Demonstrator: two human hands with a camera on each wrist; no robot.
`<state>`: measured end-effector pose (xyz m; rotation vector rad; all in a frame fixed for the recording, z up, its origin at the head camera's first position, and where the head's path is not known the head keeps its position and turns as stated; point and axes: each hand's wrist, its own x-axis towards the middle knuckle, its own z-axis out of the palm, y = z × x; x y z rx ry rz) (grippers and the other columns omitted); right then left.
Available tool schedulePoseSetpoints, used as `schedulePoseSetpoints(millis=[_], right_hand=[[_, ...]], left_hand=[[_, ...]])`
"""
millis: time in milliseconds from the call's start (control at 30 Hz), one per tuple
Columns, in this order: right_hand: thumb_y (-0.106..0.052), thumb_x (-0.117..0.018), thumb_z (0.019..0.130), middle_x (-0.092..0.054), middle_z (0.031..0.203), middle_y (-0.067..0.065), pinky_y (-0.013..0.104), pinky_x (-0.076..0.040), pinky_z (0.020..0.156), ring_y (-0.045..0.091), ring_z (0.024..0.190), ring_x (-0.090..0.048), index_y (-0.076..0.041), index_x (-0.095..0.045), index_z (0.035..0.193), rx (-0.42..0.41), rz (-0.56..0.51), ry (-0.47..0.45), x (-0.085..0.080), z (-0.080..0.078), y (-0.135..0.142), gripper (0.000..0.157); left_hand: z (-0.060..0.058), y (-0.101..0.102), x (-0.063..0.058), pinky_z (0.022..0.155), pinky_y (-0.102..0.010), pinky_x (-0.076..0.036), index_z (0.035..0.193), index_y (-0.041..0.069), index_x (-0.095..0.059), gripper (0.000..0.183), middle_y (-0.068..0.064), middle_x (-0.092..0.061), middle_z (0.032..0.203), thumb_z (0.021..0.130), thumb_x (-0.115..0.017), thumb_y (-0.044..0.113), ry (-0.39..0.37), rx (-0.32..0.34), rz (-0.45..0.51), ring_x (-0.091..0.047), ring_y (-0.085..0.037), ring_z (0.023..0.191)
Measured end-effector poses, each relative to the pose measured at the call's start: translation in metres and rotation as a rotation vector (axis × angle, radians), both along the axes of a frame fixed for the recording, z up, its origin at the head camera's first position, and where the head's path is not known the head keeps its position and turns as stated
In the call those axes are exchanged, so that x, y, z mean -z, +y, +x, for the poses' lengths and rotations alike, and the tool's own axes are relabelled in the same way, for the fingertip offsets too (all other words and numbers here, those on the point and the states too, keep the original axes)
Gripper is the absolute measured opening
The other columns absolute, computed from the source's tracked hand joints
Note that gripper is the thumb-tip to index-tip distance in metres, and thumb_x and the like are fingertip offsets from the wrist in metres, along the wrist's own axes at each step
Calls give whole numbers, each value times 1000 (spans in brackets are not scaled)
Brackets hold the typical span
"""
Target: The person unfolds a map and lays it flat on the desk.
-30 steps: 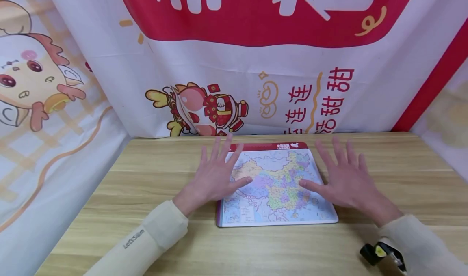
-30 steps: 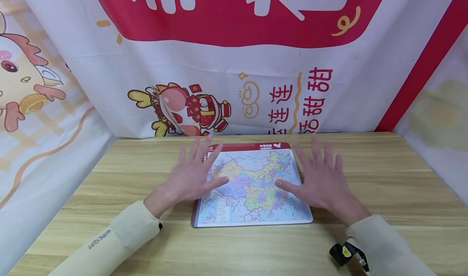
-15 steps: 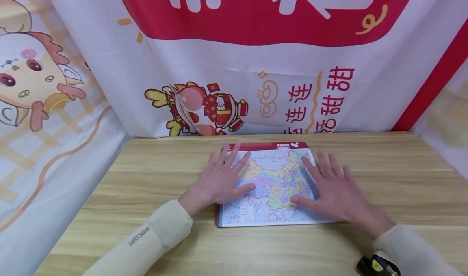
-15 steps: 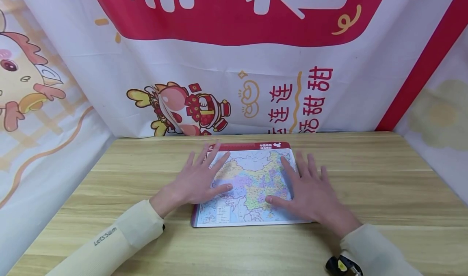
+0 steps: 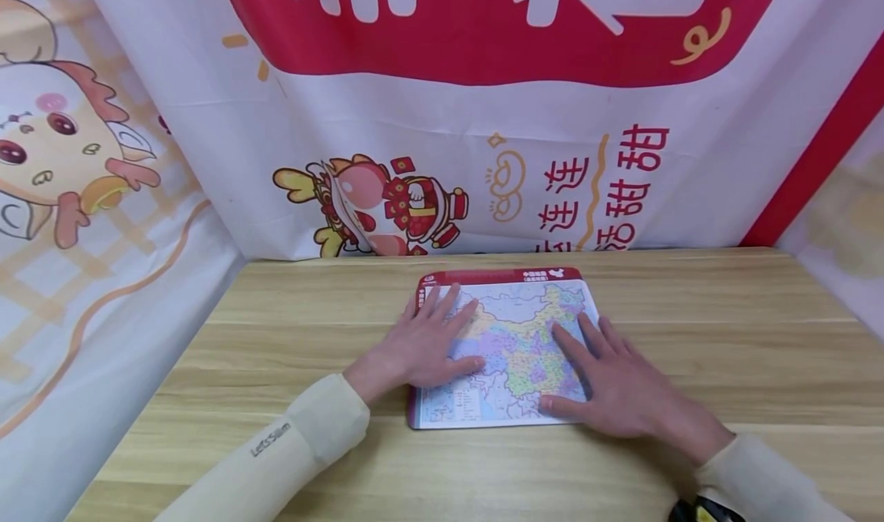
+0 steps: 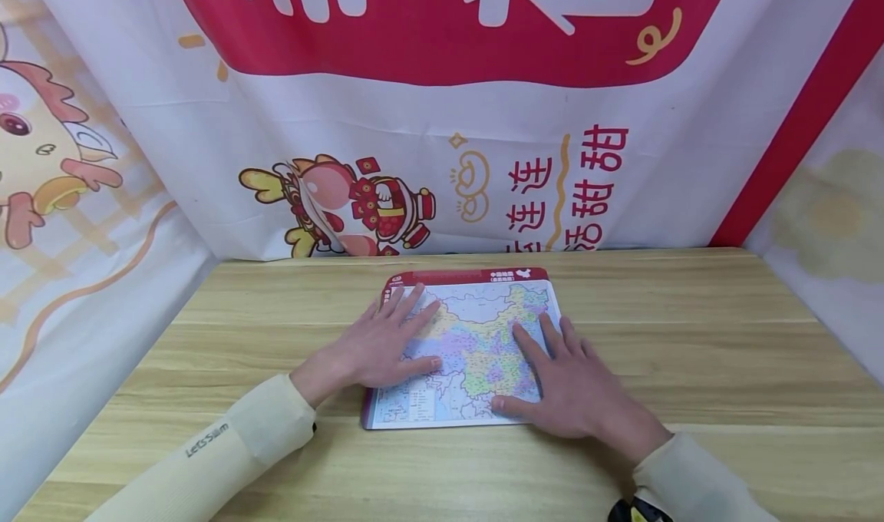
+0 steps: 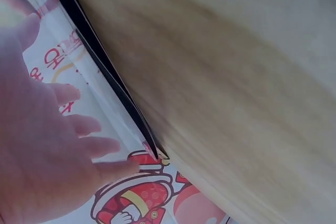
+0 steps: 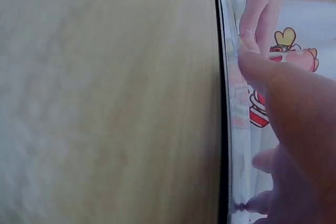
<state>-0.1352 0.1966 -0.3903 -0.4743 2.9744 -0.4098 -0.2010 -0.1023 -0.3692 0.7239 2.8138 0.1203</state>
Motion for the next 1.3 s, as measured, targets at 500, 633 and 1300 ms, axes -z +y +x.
schedulePoseSetpoints(millis=[500,633,1300], right_hand=[[-93,-55,82,-16,178,22,78,-33,118,54,161,-18,-27,-30,169,-15,-2,-63,2,3,-5,112],[-93,-56,80,-15,178,21,78,-33,118,54,162,-17,-27,-31,169,-11,2,-68,1,3,-4,114],[-90,-62,79,-9,179,22,78,-29,121,53,163,-13,-26,-32,169,56,3,-138,2,-1,4,114]], left_hand=[[-4,1,3,135,-61,-12,172,31,-15,93,-3,1,182,98,-55,71,-125,-3,-54,2,-34,169],[-4,1,3,135,-60,-14,172,31,-15,93,-3,0,182,98,-55,71,-140,-5,-55,0,-34,169],[4,-6,1,134,-61,-18,172,31,-15,93,-3,0,182,99,-54,71,-160,13,-74,-2,-33,169]])
